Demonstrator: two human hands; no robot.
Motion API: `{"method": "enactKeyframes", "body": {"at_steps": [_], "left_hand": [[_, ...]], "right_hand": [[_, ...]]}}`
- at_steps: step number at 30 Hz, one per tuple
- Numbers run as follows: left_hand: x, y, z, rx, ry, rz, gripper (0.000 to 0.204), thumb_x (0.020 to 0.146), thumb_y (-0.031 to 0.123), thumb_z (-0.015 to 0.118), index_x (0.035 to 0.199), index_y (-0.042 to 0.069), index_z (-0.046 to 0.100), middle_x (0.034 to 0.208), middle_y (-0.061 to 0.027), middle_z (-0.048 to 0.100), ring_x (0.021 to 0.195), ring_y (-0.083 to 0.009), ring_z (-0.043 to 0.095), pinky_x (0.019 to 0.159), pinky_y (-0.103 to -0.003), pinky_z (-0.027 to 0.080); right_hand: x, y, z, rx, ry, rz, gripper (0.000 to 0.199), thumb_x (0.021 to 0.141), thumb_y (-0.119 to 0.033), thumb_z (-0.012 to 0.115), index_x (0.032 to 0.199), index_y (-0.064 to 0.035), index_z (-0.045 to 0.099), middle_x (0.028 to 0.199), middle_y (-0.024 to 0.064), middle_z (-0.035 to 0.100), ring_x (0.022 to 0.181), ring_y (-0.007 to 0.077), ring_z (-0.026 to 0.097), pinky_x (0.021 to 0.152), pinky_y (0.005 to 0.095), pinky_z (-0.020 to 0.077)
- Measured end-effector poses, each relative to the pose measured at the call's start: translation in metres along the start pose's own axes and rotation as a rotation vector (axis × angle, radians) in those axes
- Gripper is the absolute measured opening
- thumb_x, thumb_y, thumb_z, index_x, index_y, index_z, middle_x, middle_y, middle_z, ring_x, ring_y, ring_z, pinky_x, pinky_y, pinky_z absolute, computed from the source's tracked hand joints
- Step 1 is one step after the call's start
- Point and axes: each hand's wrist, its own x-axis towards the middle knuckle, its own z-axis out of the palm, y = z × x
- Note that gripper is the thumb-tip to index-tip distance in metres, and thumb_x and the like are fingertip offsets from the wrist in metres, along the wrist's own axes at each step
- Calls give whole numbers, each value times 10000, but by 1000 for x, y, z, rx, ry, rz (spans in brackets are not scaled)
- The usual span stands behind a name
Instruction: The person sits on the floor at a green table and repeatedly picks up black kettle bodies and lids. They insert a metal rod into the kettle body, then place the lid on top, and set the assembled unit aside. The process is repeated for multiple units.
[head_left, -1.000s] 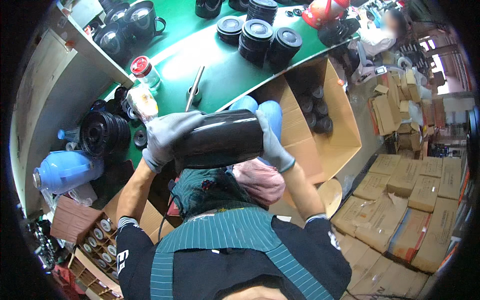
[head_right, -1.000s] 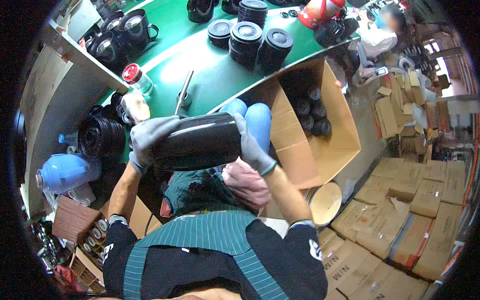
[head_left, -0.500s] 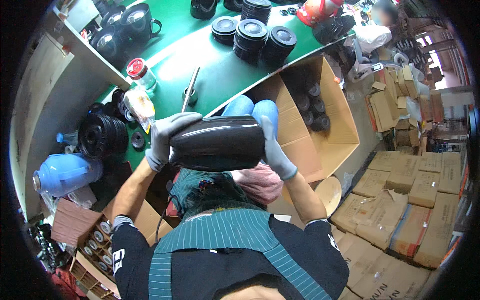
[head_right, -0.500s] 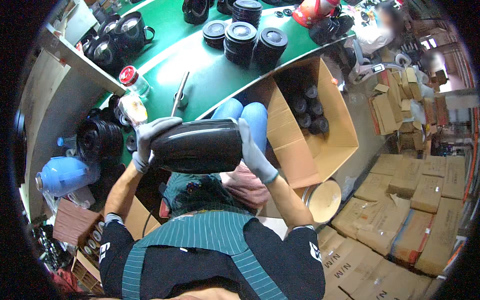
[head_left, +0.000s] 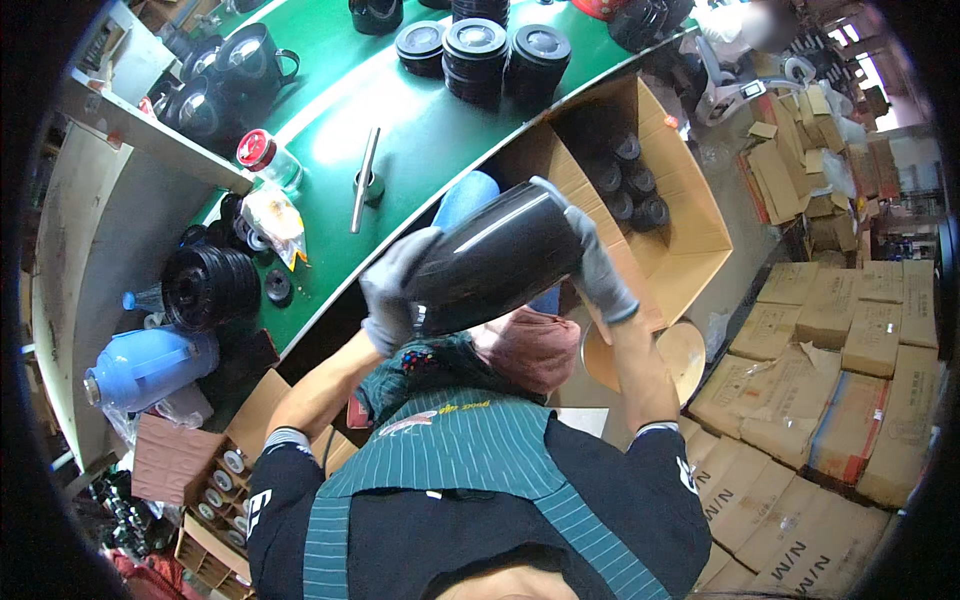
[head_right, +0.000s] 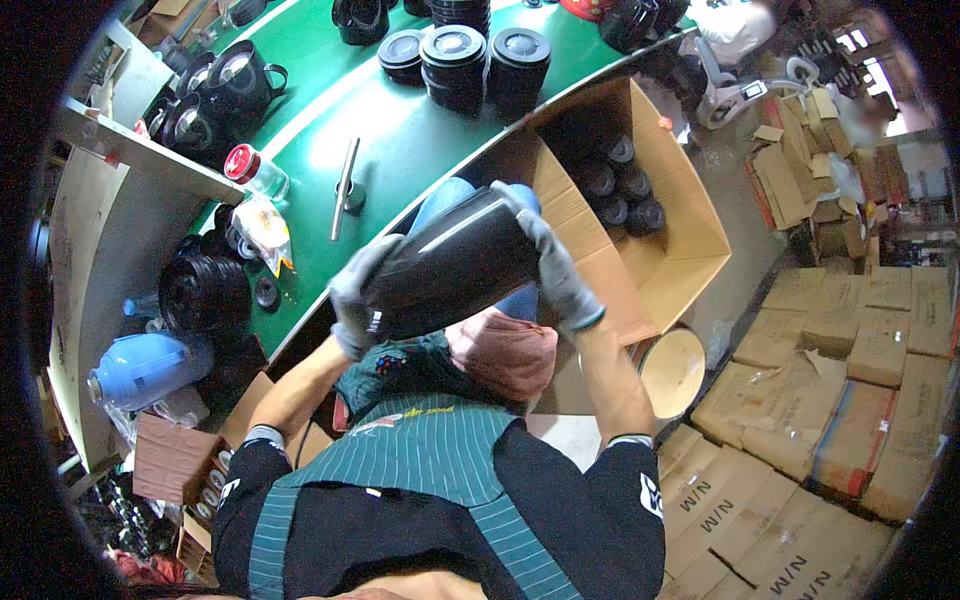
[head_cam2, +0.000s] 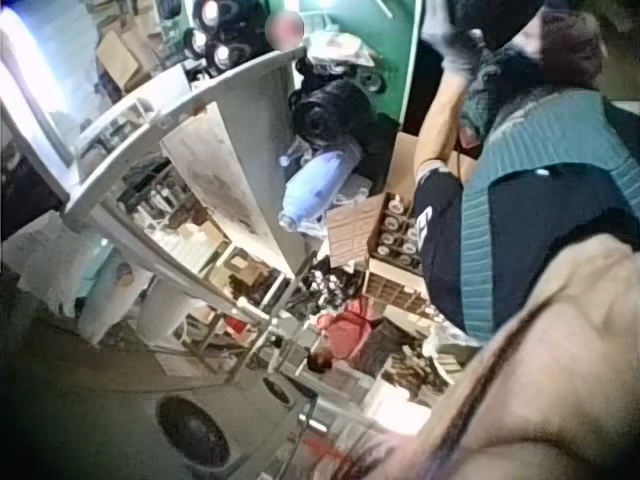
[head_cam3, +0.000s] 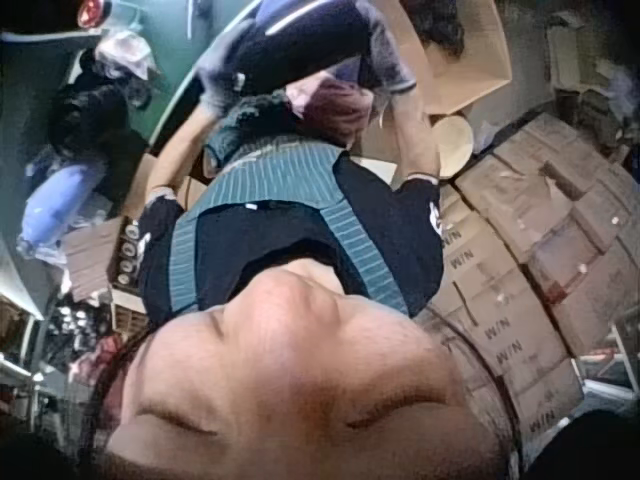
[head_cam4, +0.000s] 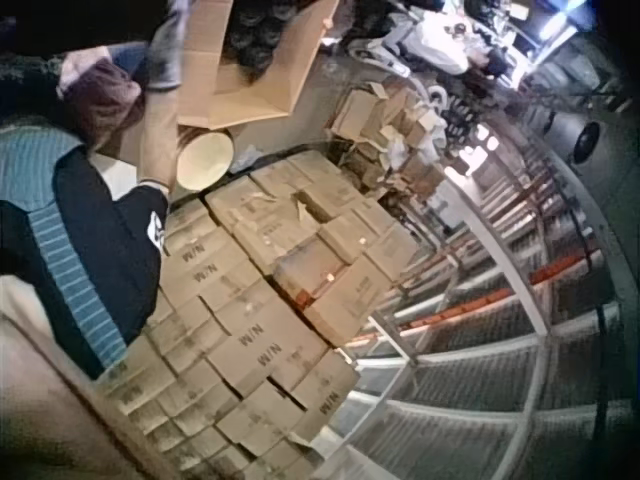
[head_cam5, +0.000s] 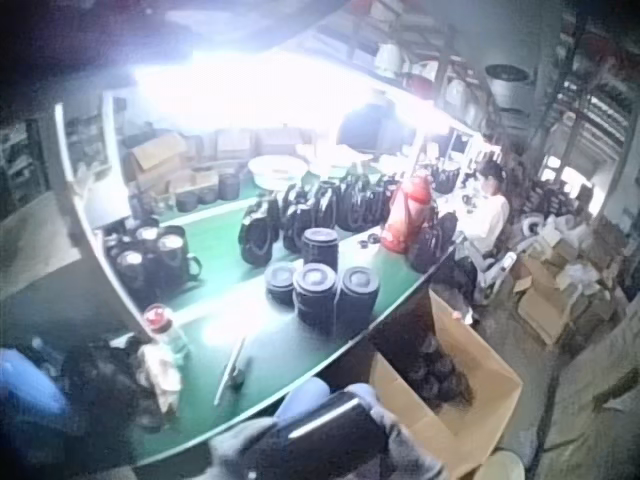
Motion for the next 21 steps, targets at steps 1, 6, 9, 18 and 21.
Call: {"method": "enactKeyframes", "body": {"at_steps": [1,6,9,18,21], "left_hand": [[-15,-6,13,7,-83,28,649,807,89,831,1425,19,646,1282,-226,731,1125,-400,754,974,-450,606],[-3,-59,-14,235,-687,367,807,791,170,865,1515,17,544,1428,-247,635,1280,-448,632,1093,-527,528],[14,-121,8,582,-21,-76,690,889,252,805,1497,42,556,1391,-226,647,1266,-457,628,1082,-529,518],[100,-75,6,-174,-461,-345,527,1039,156,747,1520,-6,604,1268,-120,774,1154,-113,689,1002,-343,576],[126,-4,4,-386,-924,-376,530,1011,80,741,1517,2,605,1251,-97,776,1124,-136,682,1030,-343,564]], "right_hand": [[5,-2,-18,-55,-14,-20,714,1116,-464,563,1651,-6,441,1595,98,557,1445,199,536,1257,359,369],[-1,-4,-18,-794,-172,-171,730,790,-300,891,1441,-61,660,1463,166,640,1372,303,603,1194,412,448],[4,44,3,-937,-236,-338,806,753,-324,923,1461,-62,640,1497,193,616,1411,358,573,1219,456,428],[3,67,6,254,129,-134,1114,996,-826,508,1731,-48,198,1630,262,479,1487,374,510,1277,494,351],[8,60,7,557,260,-88,1087,998,-829,492,1720,-63,223,1571,268,544,1421,360,582,1242,502,422]]}}
